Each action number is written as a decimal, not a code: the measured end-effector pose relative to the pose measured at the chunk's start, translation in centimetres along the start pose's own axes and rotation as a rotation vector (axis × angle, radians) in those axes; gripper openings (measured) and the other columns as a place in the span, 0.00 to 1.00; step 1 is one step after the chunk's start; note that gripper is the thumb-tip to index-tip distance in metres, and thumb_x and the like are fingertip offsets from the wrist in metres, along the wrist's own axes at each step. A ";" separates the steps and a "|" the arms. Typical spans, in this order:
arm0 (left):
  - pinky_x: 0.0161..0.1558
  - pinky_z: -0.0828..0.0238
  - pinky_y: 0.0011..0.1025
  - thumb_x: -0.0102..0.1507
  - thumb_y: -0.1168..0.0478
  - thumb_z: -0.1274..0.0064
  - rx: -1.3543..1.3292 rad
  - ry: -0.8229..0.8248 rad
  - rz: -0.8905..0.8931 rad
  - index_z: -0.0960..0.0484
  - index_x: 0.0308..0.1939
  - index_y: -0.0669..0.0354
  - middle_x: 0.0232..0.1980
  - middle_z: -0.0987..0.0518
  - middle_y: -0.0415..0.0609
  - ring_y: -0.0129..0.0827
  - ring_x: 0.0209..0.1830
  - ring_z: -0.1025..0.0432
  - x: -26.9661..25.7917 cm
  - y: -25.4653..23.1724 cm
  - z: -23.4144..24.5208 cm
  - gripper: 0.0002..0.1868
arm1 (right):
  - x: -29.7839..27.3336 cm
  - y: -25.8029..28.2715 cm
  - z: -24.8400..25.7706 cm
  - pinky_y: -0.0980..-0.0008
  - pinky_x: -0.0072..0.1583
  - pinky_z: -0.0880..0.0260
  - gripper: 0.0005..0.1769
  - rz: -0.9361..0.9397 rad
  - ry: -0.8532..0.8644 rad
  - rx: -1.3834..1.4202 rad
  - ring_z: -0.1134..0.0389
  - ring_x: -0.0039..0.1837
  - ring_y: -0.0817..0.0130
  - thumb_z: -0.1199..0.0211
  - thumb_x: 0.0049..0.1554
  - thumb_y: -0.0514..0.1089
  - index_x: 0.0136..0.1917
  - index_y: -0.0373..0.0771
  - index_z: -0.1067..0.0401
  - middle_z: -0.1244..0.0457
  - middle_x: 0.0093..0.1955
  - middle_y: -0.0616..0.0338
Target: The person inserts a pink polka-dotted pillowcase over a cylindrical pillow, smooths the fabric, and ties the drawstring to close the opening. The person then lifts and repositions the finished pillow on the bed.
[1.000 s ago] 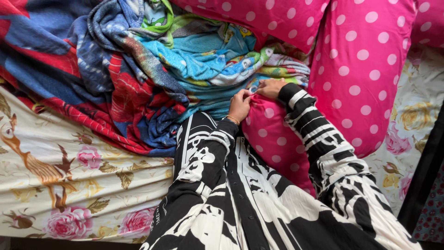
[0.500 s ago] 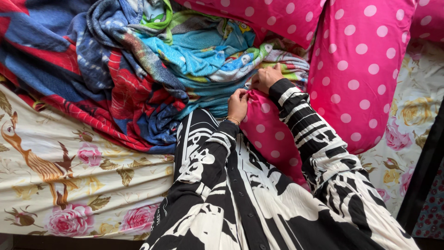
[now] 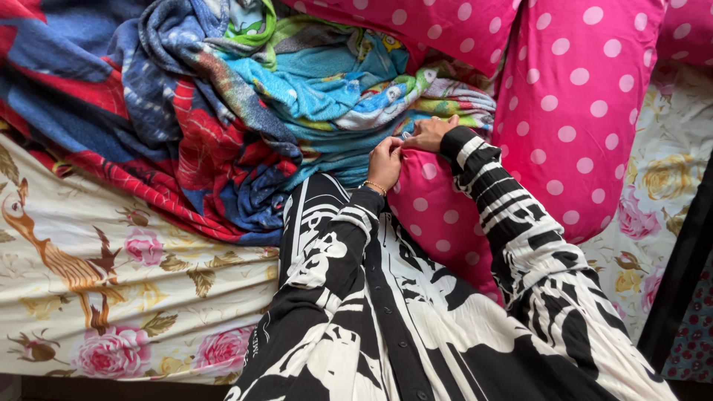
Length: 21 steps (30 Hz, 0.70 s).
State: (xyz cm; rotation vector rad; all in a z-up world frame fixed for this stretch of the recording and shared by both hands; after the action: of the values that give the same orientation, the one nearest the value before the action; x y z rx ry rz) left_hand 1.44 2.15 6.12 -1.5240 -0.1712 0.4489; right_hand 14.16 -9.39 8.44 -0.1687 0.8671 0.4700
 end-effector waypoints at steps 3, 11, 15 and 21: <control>0.41 0.24 0.32 0.65 0.68 0.45 -0.002 -0.039 0.035 0.18 0.43 0.64 0.37 0.15 0.53 0.36 0.38 0.19 0.1 0.8 0.3 0.04 | -0.6 0.4 0.6 0.39 0.65 0.49 0.33 0.008 -0.082 0.111 0.30 0.60 0.57 0.42 0.57 0.78 0.57 0.53 0.19 0.29 0.55 0.56; 0.39 0.24 0.31 0.65 0.66 0.45 -0.021 -0.032 0.099 0.19 0.43 0.64 0.37 0.15 0.51 0.33 0.35 0.19 -0.3 1.2 0.1 0.05 | 0.0 0.8 1.9 0.24 0.66 0.61 0.29 -0.044 -0.145 0.229 0.34 0.63 0.51 0.40 0.57 0.74 0.64 0.60 0.26 0.31 0.58 0.56; 0.40 0.24 0.32 0.65 0.67 0.45 -0.002 -0.039 0.028 0.19 0.43 0.66 0.38 0.15 0.53 0.34 0.36 0.20 -0.7 0.3 0.6 0.05 | 0.6 1.8 1.6 0.30 0.66 0.55 0.21 -0.036 -0.002 0.064 0.31 0.61 0.55 0.33 0.54 0.69 0.54 0.61 0.19 0.30 0.56 0.60; 0.41 0.24 0.33 0.65 0.68 0.46 -0.040 -0.027 0.040 0.20 0.42 0.66 0.39 0.16 0.53 0.37 0.37 0.19 -0.9 -0.6 0.5 0.04 | 0.0 2.5 2.3 0.36 0.61 0.44 0.13 0.146 -0.180 0.081 0.27 0.52 0.61 0.27 0.49 0.59 0.44 0.53 0.16 0.27 0.45 0.65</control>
State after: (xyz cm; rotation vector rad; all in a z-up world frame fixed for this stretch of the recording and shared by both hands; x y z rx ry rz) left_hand 0.49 2.30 6.91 -1.5631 -0.1714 0.5005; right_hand 14.61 -6.36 10.03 0.0120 0.7226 0.5760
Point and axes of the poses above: each hand's wrist, its own x-axis towards the middle knuckle, its own z-axis out of the back of the hand, y = z × x, the point moved 7 cm from there along x, towards the middle knuckle
